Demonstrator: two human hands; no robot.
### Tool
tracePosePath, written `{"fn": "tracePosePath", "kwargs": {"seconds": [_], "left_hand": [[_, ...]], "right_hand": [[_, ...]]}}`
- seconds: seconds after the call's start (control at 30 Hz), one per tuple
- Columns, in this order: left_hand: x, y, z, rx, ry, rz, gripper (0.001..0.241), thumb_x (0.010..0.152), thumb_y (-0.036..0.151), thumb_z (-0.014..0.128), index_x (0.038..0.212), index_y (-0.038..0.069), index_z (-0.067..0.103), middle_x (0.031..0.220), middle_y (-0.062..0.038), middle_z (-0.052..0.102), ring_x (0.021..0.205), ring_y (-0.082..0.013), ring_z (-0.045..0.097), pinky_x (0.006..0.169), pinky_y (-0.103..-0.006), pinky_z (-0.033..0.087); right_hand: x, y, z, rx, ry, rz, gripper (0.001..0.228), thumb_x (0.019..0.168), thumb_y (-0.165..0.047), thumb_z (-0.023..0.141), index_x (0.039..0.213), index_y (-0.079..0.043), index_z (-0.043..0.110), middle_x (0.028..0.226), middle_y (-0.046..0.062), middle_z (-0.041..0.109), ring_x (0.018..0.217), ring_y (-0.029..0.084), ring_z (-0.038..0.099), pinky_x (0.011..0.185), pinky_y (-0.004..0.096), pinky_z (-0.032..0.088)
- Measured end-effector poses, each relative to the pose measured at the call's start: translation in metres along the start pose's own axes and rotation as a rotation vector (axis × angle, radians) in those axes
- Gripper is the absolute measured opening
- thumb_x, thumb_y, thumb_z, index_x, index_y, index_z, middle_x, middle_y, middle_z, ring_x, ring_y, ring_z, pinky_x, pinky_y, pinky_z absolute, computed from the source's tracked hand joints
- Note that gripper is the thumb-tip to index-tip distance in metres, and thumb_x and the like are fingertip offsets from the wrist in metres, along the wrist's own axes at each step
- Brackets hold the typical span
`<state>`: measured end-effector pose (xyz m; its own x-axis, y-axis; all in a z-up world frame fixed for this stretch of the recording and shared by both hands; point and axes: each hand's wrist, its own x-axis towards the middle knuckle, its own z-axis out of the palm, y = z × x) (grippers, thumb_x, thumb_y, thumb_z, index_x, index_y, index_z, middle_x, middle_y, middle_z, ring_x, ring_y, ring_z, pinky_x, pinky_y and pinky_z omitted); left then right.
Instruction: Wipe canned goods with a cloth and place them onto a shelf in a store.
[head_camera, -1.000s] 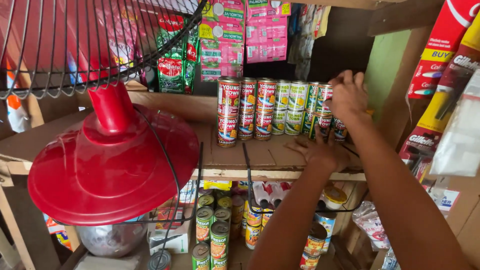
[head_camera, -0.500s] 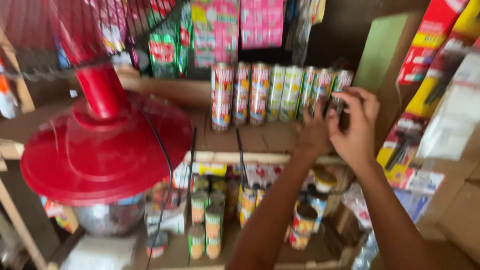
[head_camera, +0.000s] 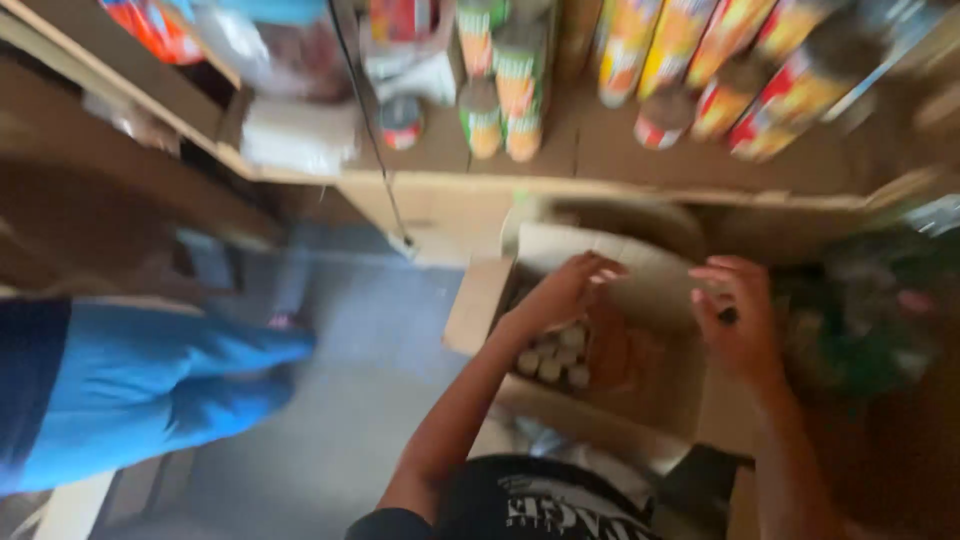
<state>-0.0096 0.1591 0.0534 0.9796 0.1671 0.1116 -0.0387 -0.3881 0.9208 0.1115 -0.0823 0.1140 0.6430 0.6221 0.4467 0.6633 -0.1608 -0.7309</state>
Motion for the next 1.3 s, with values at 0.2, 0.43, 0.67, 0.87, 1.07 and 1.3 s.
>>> {"fn": "tracePosePath", "kwargs": {"seconds": [0.2,0.43,0.67,0.87,1.07,1.3], "left_hand": [[-0.117,-0.156,0.047,0.055,0.101,-0.232,0.035,0.091,0.002,0.059,0.124,0.009,0.066,0.117,-0.013,0.064,0.100,-0.0258,0.069,0.089,-0.0373,0.057],[-0.151,-0.238,0.072,-0.055,0.221,-0.409,0.026,0.095,0.009,0.060,0.120,0.006,0.067,0.119,-0.015,0.068,0.109,-0.0267,0.069,0.089,-0.0358,0.058],[-0.159,-0.280,0.086,-0.121,0.033,-0.556,0.029,0.098,0.022,0.065,0.122,0.006,0.066,0.109,-0.010,0.074,0.098,-0.0256,0.073,0.086,-0.0367,0.059],[-0.157,-0.282,0.050,-0.683,-0.101,-1.080,0.034,0.101,0.023,0.061,0.132,0.009,0.057,0.104,-0.003,0.063,0.091,-0.0218,0.063,0.077,-0.0380,0.056],[-0.162,-0.285,0.042,-0.658,-0.332,-0.843,0.036,0.104,0.015,0.060,0.138,0.005,0.055,0.112,-0.009,0.058,0.098,-0.0191,0.061,0.087,-0.0368,0.060],[-0.146,-0.261,0.024,-0.717,-0.388,-0.888,0.041,0.106,0.020,0.054,0.144,0.005,0.049,0.138,-0.009,0.048,0.121,-0.0186,0.055,0.101,-0.0356,0.057]], "right_hand": [[-0.139,0.148,0.095,0.322,-0.671,0.640,0.031,0.099,-0.024,0.063,0.126,-0.011,0.069,0.123,0.006,0.070,0.110,0.019,0.067,0.091,0.035,0.054],[-0.208,0.222,0.173,0.264,-0.789,0.647,0.029,0.100,-0.020,0.066,0.127,-0.009,0.069,0.125,0.008,0.070,0.117,0.021,0.063,0.100,0.037,0.048],[-0.213,0.324,0.275,0.224,-0.434,0.771,0.047,0.089,0.008,0.052,0.128,-0.010,0.072,0.119,0.013,0.074,0.097,0.025,0.067,0.085,0.035,0.052],[-0.197,0.375,0.338,0.362,-0.388,0.822,0.049,0.083,0.009,0.056,0.128,-0.005,0.068,0.122,0.012,0.071,0.101,0.020,0.066,0.087,0.031,0.053],[-0.092,0.250,0.280,0.601,-0.199,0.878,0.043,0.087,-0.005,0.063,0.130,-0.007,0.068,0.131,0.011,0.069,0.112,0.021,0.065,0.095,0.033,0.052],[-0.115,0.266,0.303,0.654,-0.089,1.027,0.038,0.101,-0.023,0.061,0.135,-0.010,0.068,0.133,0.014,0.068,0.116,0.034,0.057,0.092,0.035,0.048]]}}
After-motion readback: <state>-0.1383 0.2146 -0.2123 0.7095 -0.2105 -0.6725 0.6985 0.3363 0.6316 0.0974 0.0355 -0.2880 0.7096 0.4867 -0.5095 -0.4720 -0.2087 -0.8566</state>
